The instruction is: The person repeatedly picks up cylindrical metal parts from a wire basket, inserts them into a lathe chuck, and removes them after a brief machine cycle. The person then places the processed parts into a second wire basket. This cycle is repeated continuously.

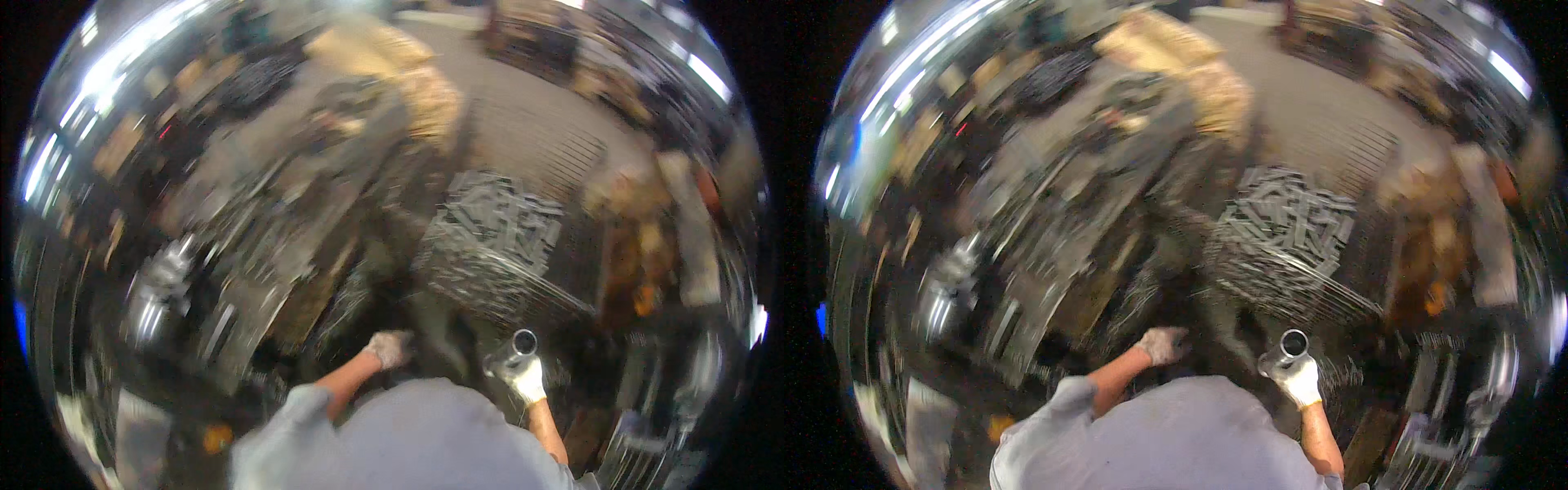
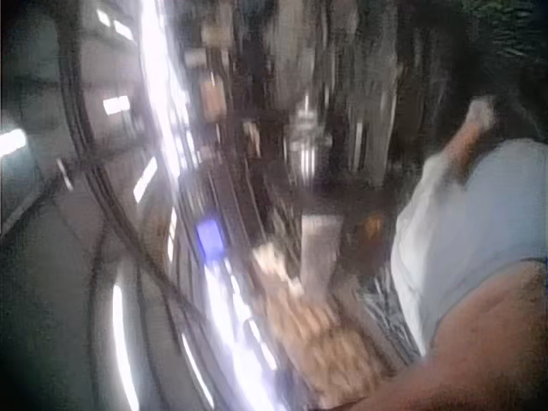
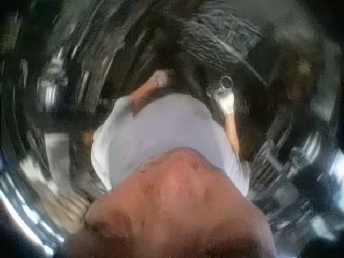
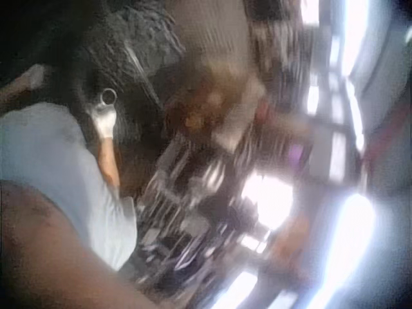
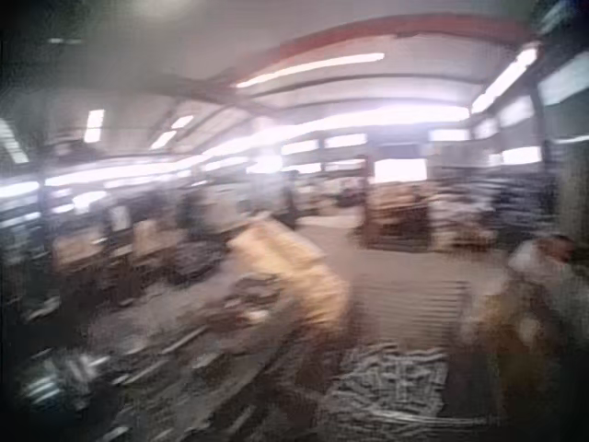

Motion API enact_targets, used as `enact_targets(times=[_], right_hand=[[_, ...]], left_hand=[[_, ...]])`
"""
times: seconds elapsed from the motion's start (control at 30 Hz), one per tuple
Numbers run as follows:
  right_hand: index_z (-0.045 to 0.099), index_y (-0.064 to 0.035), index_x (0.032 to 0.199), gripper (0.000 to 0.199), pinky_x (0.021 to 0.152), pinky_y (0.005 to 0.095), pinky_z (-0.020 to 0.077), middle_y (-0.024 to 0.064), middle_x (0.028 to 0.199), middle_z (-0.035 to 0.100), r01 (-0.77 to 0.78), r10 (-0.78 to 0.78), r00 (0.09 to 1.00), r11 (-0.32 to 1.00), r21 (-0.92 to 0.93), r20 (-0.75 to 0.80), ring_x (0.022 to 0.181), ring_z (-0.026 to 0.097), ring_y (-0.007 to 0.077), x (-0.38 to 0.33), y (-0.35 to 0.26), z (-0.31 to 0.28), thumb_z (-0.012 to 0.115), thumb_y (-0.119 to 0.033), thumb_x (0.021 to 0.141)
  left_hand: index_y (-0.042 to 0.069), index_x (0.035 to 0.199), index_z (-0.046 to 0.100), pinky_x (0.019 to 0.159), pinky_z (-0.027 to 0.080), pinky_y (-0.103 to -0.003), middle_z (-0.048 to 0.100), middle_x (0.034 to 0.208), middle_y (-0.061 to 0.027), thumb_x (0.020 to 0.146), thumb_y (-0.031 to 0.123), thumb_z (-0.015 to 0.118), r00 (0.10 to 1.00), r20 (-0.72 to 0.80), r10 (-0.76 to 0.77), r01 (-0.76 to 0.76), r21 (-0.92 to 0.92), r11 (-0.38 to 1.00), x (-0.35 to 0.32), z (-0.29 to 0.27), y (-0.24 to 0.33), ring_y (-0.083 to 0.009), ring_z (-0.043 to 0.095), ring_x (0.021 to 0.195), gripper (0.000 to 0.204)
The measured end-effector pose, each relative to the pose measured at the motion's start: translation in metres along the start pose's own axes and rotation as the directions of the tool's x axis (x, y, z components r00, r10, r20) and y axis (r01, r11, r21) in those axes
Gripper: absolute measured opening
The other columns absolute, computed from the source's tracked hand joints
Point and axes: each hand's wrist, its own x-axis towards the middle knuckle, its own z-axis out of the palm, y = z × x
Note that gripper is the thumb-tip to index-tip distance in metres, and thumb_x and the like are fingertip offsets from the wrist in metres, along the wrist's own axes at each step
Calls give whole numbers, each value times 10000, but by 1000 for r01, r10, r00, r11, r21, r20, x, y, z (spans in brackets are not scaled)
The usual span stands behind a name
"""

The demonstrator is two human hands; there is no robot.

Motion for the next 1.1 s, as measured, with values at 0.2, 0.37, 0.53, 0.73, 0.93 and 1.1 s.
enact_targets(times=[0.2, 0.37, 0.53, 0.73, 0.93, 1.1], right_hand=[[748, -122, 928, 246, 707, 399, 604, 124, 883, 773, 508, -486, 770, 859, 63, 413, 797, 765, 302, 56, -165, 99, 849, -315, 814], [757, -138, 1040, 351, 793, 408, 612, 115, 940, 781, 681, -670, 478, 691, 242, 568, 906, 772, 303, 120, -275, 151, 863, -377, 805], [738, -115, 1148, 501, 845, 401, 607, 137, 1065, 782, 666, -716, 369, 649, 368, 593, 1000, 763, 301, 186, -357, 233, 892, -385, 756], [728, -72, 1194, 546, 883, 401, 607, 155, 1101, 779, 575, -805, 160, 547, 609, 571, 1016, 764, 298, 240, -393, 291, 908, -308, 735], [738, -128, 1240, 540, 897, 416, 602, 137, 1135, 777, 863, -550, -144, 336, 376, 822, 1040, 756, 313, 293, -441, 276, 858, -411, 797], [756, -26, 1109, 366, 891, 374, 589, 153, 1067, 772, 700, -597, -319, 375, 608, 736, 968, 757, 278, 337, -550, 230, 807, -171, 778]], left_hand=[[138, 1332, 649, 945, 565, -501, 719, 1244, -194, 965, 486, 639, 794, -255, -551, 427, -411, 806, -104, 22, -115, -417, 689, 1125, 507], [158, 1388, 636, 944, 571, -484, 718, 1285, -190, 976, 536, 643, 526, -130, -840, 581, -667, 467, -174, 105, -152, -402, 707, 1112, 559], [25, 1320, 655, 775, 599, -417, 760, 1075, -144, 1001, 440, 664, 128, 182, -975, 190, -969, -156, -229, 223, -169, -303, 738, 876, 523], [12, 1432, 567, 962, 518, -431, 677, 1284, -208, 1060, 440, 550, -765, 415, -492, -303, -907, -293, -289, 226, -162, -372, 654, 1120, 567], [1, 1460, 536, 1072, 474, -454, 638, 1381, -269, 1100, 399, 495, -973, -98, -210, 89, -995, 50, -343, 144, -154, -441, 612, 1256, 538], [-58, 1377, 590, 1050, 486, -445, 628, 1386, -296, 1095, 377, 513, -931, -112, -346, 203, -949, -239, -366, 123, -157, -452, 610, 1271, 524]])
